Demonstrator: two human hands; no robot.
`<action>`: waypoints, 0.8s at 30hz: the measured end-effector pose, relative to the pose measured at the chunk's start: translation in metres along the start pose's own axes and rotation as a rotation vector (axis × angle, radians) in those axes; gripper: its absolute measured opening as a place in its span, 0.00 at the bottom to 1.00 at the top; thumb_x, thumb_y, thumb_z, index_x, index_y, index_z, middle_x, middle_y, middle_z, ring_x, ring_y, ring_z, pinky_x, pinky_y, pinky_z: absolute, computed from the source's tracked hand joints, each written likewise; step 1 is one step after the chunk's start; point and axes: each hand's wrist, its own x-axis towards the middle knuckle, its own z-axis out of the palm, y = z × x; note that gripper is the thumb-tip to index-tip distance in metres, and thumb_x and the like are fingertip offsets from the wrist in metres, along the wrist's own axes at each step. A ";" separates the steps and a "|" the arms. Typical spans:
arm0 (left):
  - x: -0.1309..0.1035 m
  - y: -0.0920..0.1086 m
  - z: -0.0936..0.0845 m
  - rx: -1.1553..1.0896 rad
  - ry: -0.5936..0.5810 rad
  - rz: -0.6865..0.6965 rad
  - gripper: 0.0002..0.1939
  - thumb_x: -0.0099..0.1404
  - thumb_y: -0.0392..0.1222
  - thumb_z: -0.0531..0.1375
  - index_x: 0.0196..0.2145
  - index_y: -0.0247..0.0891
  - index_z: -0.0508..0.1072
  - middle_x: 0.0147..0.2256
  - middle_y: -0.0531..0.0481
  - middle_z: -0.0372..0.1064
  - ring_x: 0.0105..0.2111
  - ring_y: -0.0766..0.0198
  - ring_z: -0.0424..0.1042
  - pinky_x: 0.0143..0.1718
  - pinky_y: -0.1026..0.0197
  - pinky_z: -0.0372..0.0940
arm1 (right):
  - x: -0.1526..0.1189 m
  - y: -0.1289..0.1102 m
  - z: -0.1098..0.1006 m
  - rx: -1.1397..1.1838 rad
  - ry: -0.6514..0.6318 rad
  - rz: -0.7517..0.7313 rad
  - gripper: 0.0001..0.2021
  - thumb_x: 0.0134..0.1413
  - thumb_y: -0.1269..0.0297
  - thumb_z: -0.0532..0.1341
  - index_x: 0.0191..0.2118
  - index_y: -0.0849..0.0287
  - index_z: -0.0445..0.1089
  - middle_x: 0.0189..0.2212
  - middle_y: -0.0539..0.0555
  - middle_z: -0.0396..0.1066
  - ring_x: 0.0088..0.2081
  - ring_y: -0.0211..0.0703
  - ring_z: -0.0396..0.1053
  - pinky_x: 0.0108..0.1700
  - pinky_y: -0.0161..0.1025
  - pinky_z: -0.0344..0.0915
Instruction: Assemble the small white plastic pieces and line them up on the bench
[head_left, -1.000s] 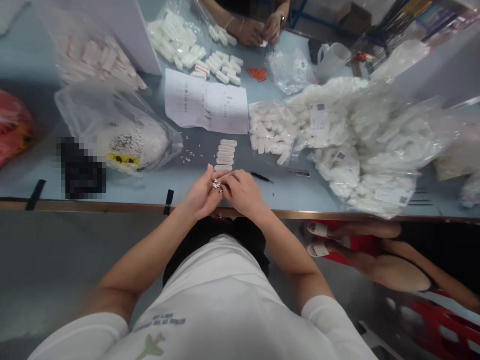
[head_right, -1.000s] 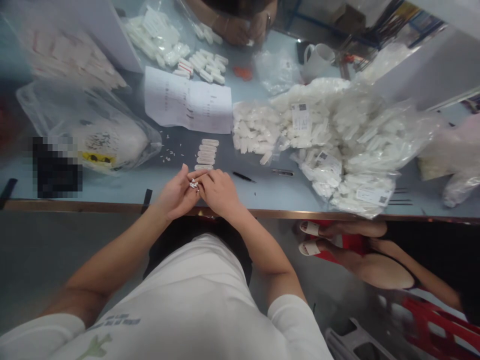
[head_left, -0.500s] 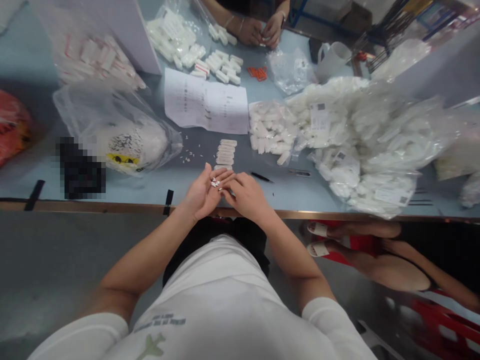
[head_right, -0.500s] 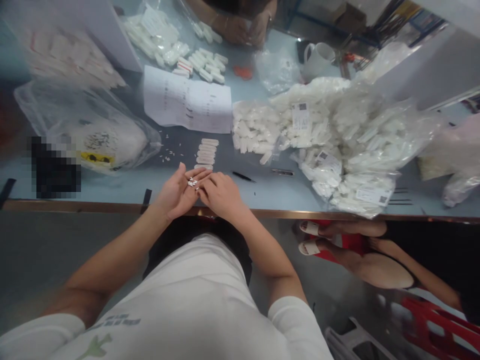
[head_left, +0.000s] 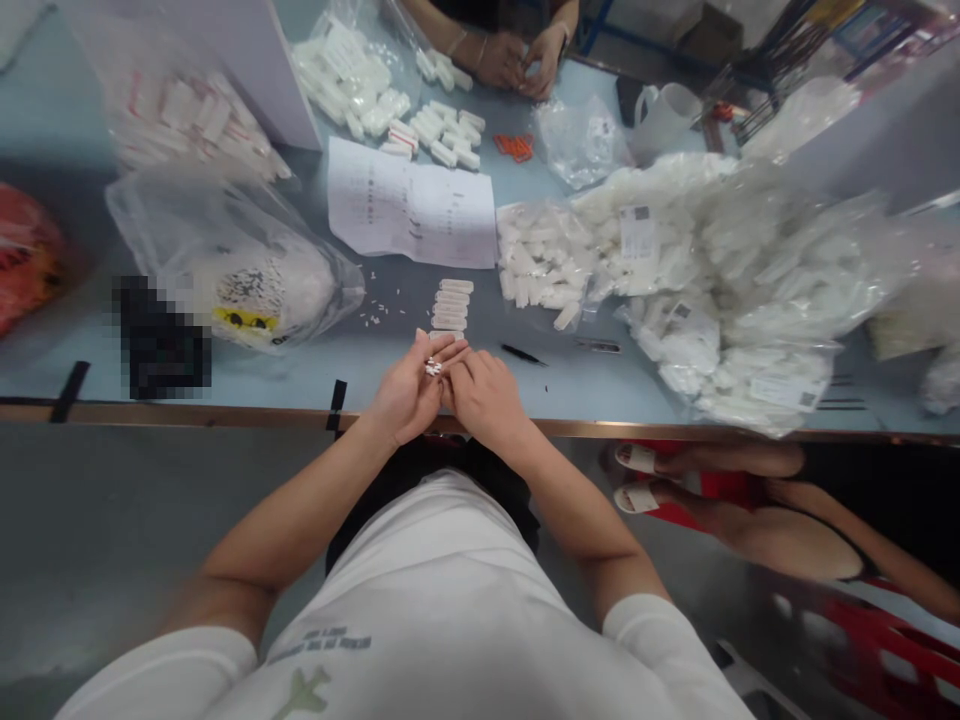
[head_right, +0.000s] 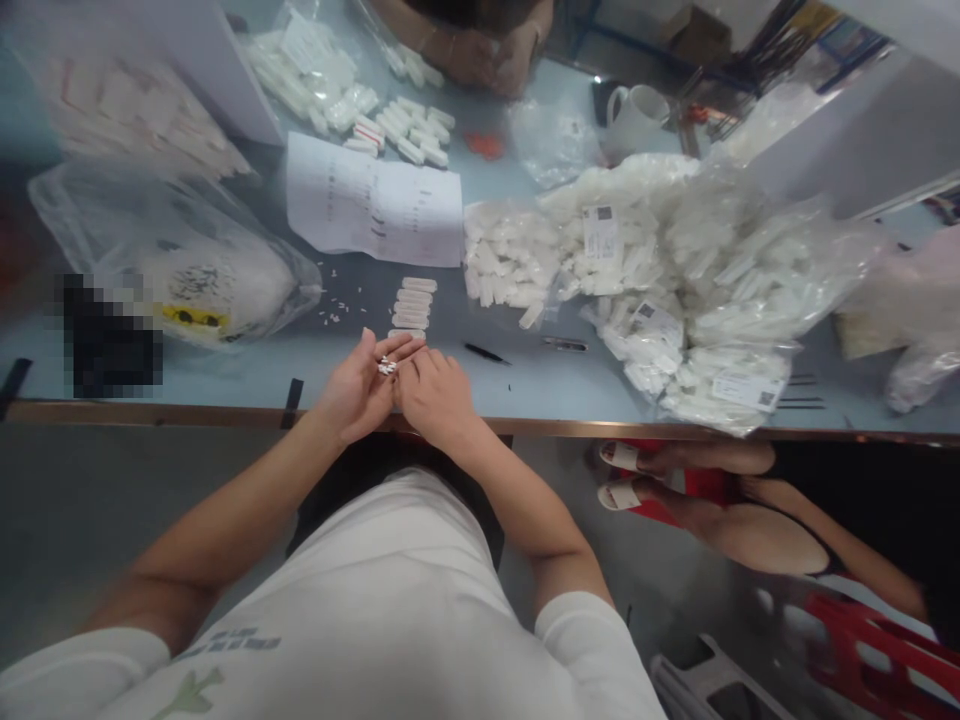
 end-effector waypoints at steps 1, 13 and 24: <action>0.000 -0.001 -0.001 0.006 -0.007 0.011 0.25 0.73 0.57 0.49 0.48 0.32 0.71 0.51 0.36 0.72 0.55 0.56 0.71 0.62 0.52 0.61 | 0.000 0.001 -0.001 0.020 0.005 -0.004 0.14 0.68 0.64 0.50 0.36 0.61 0.71 0.33 0.60 0.70 0.37 0.49 0.61 0.38 0.44 0.57; 0.014 0.002 -0.038 1.067 0.190 0.357 0.12 0.66 0.49 0.59 0.38 0.39 0.75 0.23 0.56 0.65 0.22 0.68 0.61 0.26 0.64 0.57 | -0.009 0.051 -0.001 0.138 0.049 0.035 0.12 0.67 0.70 0.50 0.40 0.59 0.70 0.38 0.59 0.66 0.42 0.49 0.61 0.48 0.44 0.62; 0.024 -0.011 -0.046 1.912 -0.037 0.517 0.20 0.69 0.54 0.57 0.52 0.40 0.73 0.46 0.42 0.76 0.45 0.51 0.74 0.45 0.55 0.63 | -0.002 0.050 0.001 -0.007 -0.176 -0.107 0.15 0.69 0.70 0.48 0.44 0.62 0.72 0.40 0.61 0.69 0.42 0.51 0.57 0.50 0.45 0.57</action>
